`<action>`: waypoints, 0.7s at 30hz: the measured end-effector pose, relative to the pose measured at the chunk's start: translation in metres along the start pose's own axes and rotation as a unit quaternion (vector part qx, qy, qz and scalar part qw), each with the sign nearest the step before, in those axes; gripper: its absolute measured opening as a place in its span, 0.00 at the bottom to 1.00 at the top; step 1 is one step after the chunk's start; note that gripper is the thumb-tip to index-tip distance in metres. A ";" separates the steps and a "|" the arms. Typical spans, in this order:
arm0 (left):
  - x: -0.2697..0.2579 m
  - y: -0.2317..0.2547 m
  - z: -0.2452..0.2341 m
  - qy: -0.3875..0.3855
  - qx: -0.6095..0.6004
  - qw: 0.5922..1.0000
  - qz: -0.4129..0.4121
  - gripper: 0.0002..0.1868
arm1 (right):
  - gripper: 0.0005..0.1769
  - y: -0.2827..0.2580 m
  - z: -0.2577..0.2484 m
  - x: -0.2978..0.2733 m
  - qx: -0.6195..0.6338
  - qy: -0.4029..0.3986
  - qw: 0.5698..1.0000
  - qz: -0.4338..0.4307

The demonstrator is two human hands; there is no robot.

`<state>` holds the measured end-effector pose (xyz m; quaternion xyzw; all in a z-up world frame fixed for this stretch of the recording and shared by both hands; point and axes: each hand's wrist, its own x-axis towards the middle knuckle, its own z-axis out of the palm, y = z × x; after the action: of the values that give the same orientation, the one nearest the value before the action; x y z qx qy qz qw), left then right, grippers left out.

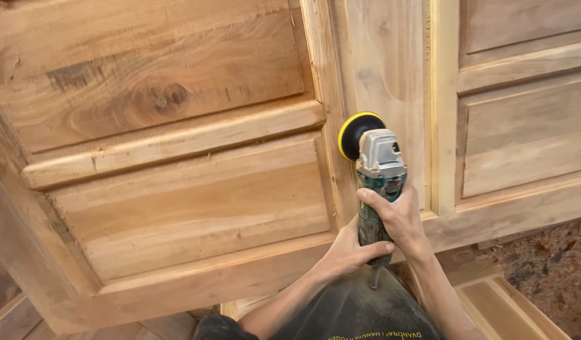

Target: Sanding a wooden door using an angle grinder with a sanding attachment.

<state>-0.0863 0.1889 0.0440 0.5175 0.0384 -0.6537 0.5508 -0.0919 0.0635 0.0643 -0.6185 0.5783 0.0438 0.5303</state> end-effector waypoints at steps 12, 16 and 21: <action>-0.060 0.024 0.041 -0.009 0.180 0.981 0.072 0.39 | 0.31 -0.010 -0.037 -0.075 0.219 0.121 0.968 0.003; -0.056 0.002 0.062 0.001 0.063 0.994 0.092 0.44 | 0.37 0.030 -0.056 -0.077 0.248 0.102 0.963 -0.028; -0.068 0.014 0.073 -0.028 0.002 0.992 0.122 0.32 | 0.28 0.030 -0.072 -0.090 0.314 -0.013 0.940 -0.131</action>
<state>-0.1316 0.1841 0.1337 0.5009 -0.0420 -0.5964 0.6258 -0.1841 0.0800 0.1377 -0.4901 0.4695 -0.2016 0.7062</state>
